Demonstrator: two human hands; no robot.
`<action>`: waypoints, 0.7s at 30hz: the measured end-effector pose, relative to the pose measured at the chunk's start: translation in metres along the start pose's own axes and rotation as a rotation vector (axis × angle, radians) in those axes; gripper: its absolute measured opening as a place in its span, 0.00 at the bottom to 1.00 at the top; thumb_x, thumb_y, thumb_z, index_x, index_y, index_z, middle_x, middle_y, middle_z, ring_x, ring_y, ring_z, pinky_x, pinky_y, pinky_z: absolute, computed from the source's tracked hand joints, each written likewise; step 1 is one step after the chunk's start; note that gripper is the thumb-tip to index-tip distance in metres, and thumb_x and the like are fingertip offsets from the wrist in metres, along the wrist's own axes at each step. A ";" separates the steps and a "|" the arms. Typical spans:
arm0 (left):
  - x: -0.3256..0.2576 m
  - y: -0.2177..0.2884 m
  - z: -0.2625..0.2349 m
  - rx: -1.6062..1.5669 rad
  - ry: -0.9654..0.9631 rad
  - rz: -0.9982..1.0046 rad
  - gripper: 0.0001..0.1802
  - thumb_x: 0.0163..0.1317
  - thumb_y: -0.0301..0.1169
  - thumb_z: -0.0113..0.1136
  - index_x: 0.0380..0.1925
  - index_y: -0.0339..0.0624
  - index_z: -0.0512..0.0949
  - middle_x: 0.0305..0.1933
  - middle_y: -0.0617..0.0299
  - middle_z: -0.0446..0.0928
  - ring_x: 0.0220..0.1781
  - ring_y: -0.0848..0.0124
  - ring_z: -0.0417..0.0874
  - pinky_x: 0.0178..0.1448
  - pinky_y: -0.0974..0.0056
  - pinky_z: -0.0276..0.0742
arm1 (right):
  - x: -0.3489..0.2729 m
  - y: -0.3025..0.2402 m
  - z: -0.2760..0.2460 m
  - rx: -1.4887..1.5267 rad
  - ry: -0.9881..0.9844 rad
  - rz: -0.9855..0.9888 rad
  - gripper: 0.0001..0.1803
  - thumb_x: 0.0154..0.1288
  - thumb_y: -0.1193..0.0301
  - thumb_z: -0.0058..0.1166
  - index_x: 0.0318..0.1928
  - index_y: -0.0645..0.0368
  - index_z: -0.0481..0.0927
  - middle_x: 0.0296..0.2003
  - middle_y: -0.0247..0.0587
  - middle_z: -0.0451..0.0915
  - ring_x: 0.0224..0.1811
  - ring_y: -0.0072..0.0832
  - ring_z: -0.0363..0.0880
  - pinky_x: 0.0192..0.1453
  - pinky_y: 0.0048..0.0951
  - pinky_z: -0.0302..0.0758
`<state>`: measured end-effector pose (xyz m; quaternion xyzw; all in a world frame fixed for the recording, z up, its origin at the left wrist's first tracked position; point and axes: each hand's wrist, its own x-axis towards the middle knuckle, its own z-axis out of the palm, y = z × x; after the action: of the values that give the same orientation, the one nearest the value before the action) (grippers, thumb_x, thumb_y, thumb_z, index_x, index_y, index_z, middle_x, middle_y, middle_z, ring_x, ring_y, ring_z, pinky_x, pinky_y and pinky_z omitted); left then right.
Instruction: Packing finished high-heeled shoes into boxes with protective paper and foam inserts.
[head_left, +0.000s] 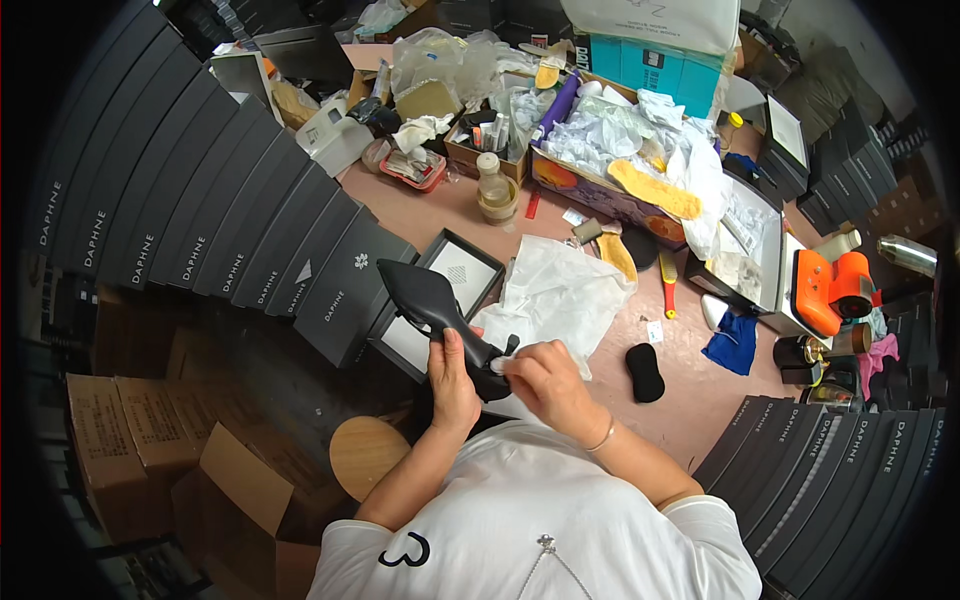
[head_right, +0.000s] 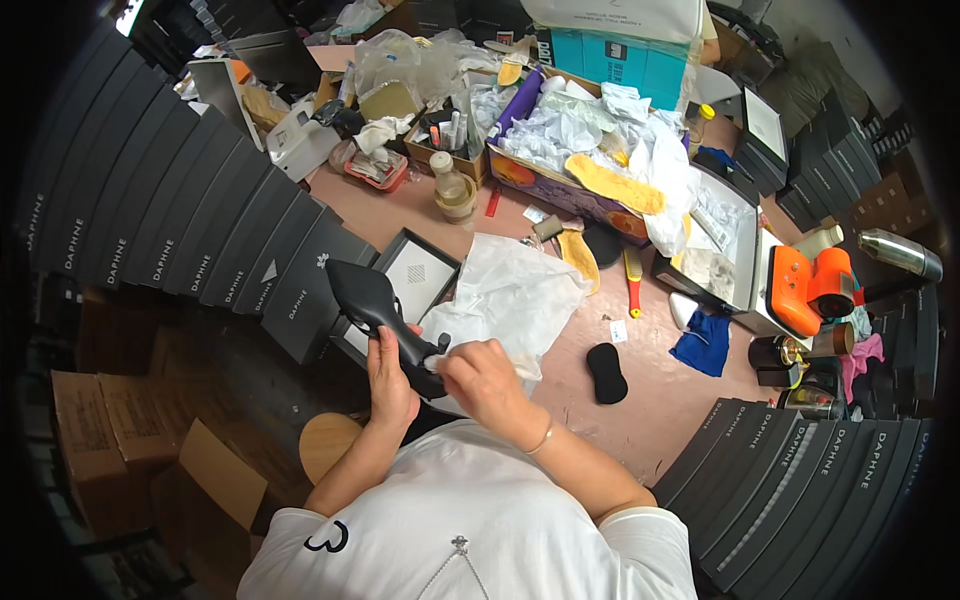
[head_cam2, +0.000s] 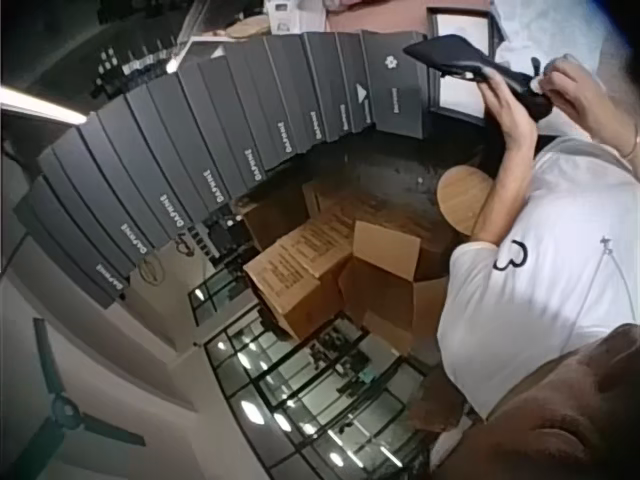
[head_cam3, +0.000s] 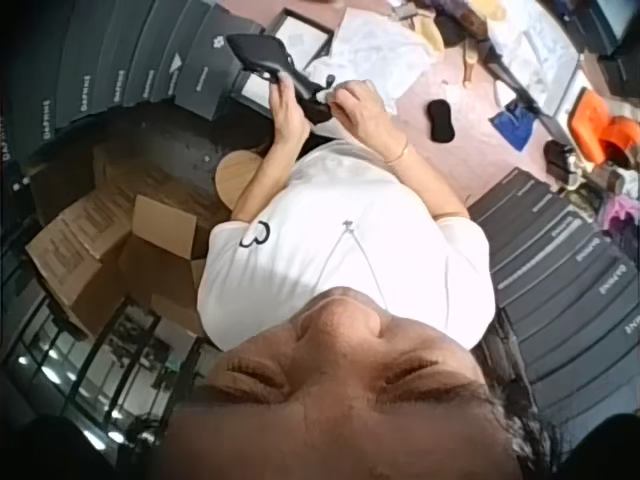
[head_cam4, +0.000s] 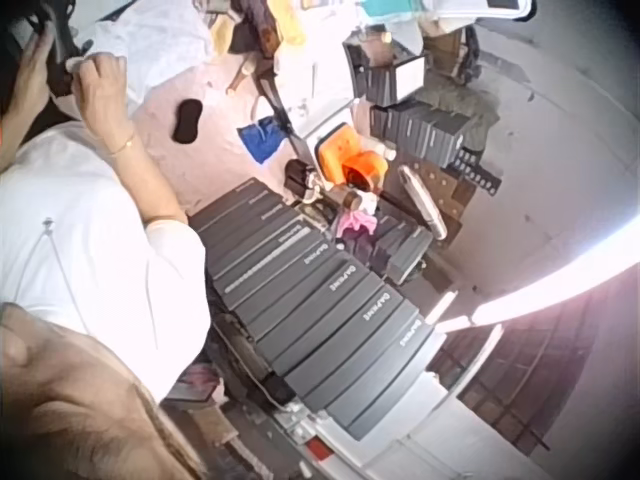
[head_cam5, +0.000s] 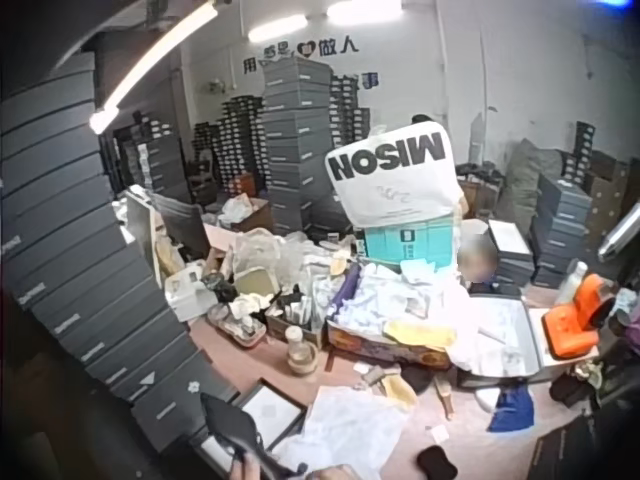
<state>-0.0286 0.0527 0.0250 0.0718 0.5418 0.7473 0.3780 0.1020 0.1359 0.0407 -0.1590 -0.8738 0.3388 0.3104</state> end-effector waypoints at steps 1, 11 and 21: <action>0.004 0.003 -0.003 -0.018 -0.021 0.029 0.23 0.73 0.50 0.40 0.45 0.40 0.69 0.40 0.60 0.75 0.38 0.77 0.75 0.41 0.70 0.76 | -0.004 0.016 -0.007 -0.056 -0.019 0.033 0.13 0.50 0.82 0.60 0.38 0.57 0.80 0.34 0.38 0.76 0.37 0.35 0.74 0.42 0.33 0.68; 0.010 0.033 0.005 -0.299 -0.279 -0.227 0.34 0.67 0.62 0.37 0.38 0.39 0.73 0.27 0.64 0.74 0.20 0.78 0.72 0.22 0.73 0.69 | 0.014 0.061 -0.146 -0.408 0.428 0.280 0.08 0.56 0.84 0.56 0.36 0.62 0.77 0.34 0.43 0.76 0.34 0.37 0.74 0.41 0.33 0.71; 0.017 0.020 -0.006 -0.520 -0.599 -0.321 0.31 0.69 0.59 0.36 0.58 0.51 0.71 0.29 0.65 0.72 0.19 0.78 0.58 0.22 0.73 0.58 | -0.004 0.081 -0.138 -0.319 0.438 0.298 0.05 0.58 0.84 0.55 0.35 0.65 0.76 0.30 0.40 0.75 0.30 0.29 0.74 0.36 0.26 0.71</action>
<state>-0.0538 0.0565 0.0345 0.1027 0.2059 0.7368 0.6357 0.2004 0.2604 0.0625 -0.4013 -0.7955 0.1966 0.4093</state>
